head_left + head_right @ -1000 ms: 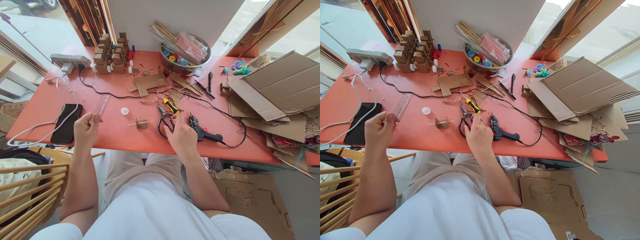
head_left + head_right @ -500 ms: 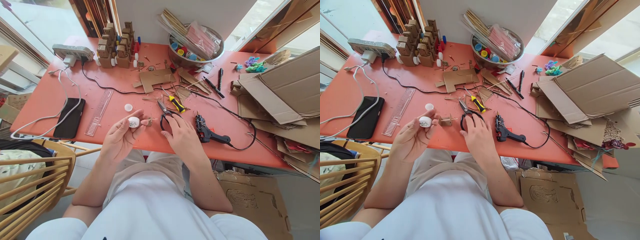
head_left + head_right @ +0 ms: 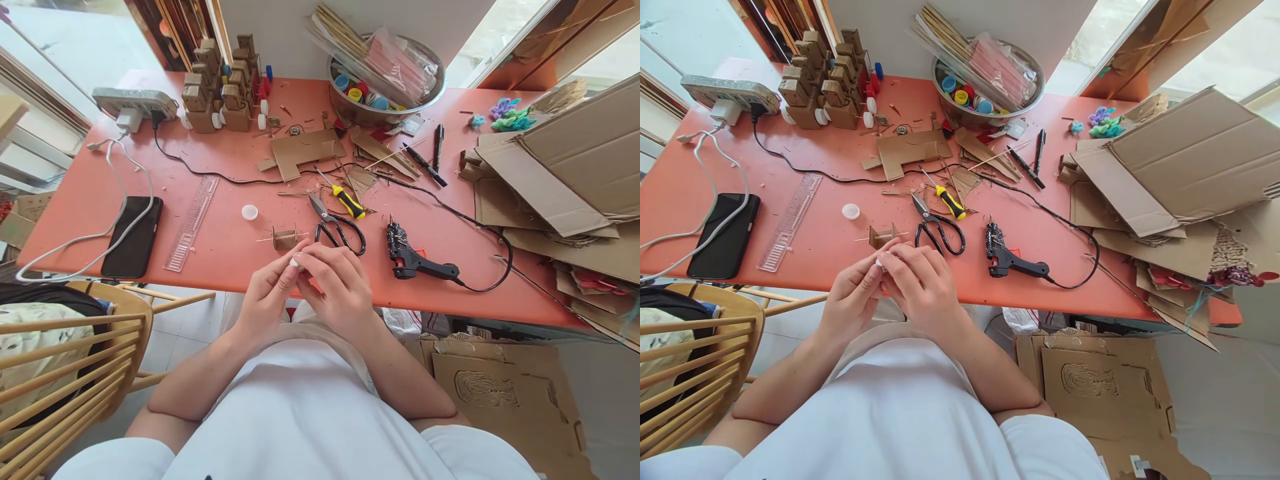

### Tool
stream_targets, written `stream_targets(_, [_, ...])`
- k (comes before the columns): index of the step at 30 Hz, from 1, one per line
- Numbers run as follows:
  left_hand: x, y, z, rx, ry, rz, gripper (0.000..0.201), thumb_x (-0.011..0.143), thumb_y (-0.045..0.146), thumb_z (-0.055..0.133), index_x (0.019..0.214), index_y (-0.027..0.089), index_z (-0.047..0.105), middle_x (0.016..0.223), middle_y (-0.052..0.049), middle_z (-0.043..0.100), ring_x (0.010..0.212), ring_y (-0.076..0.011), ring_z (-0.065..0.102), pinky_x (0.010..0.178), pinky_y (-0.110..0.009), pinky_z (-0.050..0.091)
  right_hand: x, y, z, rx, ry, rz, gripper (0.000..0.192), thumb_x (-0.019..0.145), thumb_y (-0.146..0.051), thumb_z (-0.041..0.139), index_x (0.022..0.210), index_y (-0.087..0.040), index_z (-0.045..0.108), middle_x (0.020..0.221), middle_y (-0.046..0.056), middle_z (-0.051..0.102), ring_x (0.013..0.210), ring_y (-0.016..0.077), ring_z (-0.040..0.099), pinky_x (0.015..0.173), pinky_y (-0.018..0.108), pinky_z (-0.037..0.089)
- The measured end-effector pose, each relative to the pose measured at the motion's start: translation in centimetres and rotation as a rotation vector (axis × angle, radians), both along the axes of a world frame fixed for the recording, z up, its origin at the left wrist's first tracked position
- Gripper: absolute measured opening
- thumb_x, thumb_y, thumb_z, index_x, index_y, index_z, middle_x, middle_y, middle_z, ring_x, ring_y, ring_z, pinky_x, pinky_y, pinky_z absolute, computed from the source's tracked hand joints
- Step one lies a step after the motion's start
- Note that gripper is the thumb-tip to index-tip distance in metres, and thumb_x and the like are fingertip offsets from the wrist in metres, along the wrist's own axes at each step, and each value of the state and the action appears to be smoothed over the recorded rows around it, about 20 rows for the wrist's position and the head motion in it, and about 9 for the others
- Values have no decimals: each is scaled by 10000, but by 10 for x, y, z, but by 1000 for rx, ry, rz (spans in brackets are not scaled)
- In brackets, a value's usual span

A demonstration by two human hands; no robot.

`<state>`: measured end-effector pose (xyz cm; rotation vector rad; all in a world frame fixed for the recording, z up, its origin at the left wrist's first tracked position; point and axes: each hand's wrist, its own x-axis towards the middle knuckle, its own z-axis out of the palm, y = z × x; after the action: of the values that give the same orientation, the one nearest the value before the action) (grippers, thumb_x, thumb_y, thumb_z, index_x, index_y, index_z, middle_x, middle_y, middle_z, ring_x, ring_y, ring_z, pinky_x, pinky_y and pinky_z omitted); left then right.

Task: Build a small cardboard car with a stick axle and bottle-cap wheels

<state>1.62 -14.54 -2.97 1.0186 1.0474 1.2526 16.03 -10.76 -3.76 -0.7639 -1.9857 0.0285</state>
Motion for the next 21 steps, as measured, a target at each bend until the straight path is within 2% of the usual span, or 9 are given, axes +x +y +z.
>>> stream_targets(3, [-11,4,-4,342,436,94,344,1054,470,635,1277,270,804,1187,-66,857,1058,-218,816,933,-321,652,6,4,-4,-67,115,-2,242,993,-158,700,1218,-245,680,1015,77,817,890,207,763,790,338,623])
stream_targets(6, [-26,19,-8,704,895,342,168,1023,246,672,1059,290,830,989,-7,874,942,-191,803,937,-333,617,12,8,-8,-170,193,-56,202,1005,-181,668,1179,-281,687,991,48,807,869,195,768,714,323,627])
stream_targets(8, [-34,32,-12,730,1122,461,143,1012,246,672,991,289,807,972,-14,867,970,-223,790,998,-403,582,15,10,-12,-205,206,-77,178,1009,-204,664,1167,-284,687,979,41,802,817,183,754,677,312,621])
stream_targets(11, [-41,47,-20,683,1305,400,125,991,244,667,971,305,774,993,-10,860,1033,-253,774,1121,-498,509,15,11,-16,-197,216,-78,167,1018,-220,658,1172,-282,680,971,43,799,790,176,734,689,311,625])
stream_targets(15, [-41,56,-27,708,1358,311,215,978,191,630,834,313,731,895,30,841,956,-224,771,1191,-534,464,14,11,-19,-208,208,-57,224,1011,-197,654,1214,-290,675,994,47,797,798,176,723,711,311,631])
stream_targets(18, [-39,59,-30,717,1372,323,257,964,162,617,789,318,721,854,48,824,937,-209,764,1271,-559,399,17,10,-18,-259,173,-67,254,1010,-199,635,1238,-300,684,1010,50,779,804,177,714,711,314,631])
stream_targets(21, [-38,63,-33,738,1387,330,291,960,144,618,737,311,703,808,59,799,923,-198,754,1344,-582,302,22,13,-19,-296,130,-118,242,1021,-198,583,1188,-293,729,1007,57,722,786,165,692,706,311,621])
